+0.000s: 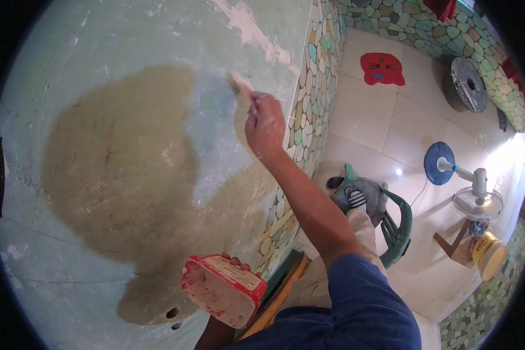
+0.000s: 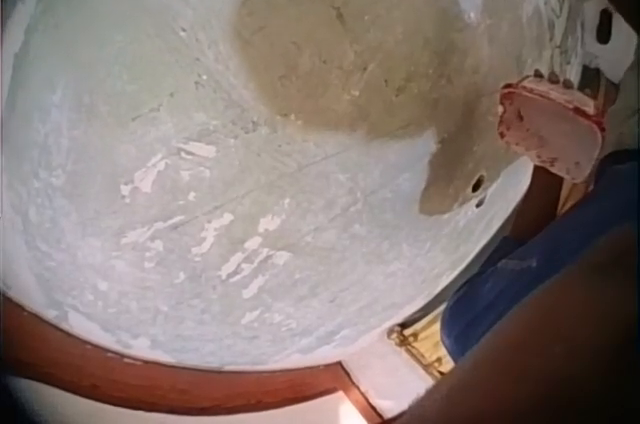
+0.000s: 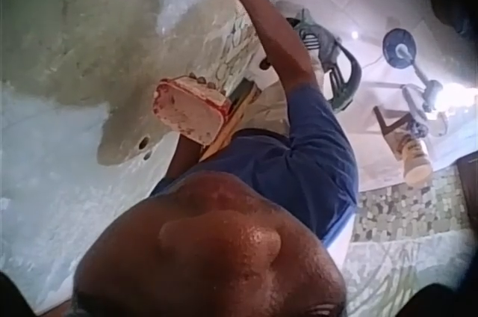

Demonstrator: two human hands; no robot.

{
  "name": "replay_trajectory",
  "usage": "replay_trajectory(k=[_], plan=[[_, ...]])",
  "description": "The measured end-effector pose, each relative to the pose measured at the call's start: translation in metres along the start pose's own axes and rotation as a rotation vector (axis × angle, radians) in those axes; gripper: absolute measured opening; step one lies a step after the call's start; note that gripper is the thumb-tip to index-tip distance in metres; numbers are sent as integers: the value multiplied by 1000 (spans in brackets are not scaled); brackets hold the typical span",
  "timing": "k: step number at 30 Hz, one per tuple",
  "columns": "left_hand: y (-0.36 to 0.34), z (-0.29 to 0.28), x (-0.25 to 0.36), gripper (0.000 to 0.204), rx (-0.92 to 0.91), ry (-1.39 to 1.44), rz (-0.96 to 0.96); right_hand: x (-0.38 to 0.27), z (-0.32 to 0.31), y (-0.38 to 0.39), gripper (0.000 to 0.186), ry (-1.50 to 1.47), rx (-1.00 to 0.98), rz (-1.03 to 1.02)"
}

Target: Applying wall filler or putty to cracks in a wall using a spatula.

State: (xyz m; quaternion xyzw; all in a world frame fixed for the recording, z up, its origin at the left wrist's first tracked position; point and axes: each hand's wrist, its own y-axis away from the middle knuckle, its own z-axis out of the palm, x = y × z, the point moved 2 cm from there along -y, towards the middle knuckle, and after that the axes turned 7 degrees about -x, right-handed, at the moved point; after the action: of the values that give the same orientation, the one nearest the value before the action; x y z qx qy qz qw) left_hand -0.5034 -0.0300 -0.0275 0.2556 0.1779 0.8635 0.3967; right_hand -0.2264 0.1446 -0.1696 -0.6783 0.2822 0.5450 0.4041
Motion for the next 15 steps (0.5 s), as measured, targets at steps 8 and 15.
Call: replay_trajectory(k=[8, 15], plan=[[6, -7, 1, 52, 3, 42, 0, 7, 3, -45, 20, -89, -75, 156], [8, -13, 2, 50, 4, 44, -13, 28, 9, -46, 26, -388, -175, 211]])
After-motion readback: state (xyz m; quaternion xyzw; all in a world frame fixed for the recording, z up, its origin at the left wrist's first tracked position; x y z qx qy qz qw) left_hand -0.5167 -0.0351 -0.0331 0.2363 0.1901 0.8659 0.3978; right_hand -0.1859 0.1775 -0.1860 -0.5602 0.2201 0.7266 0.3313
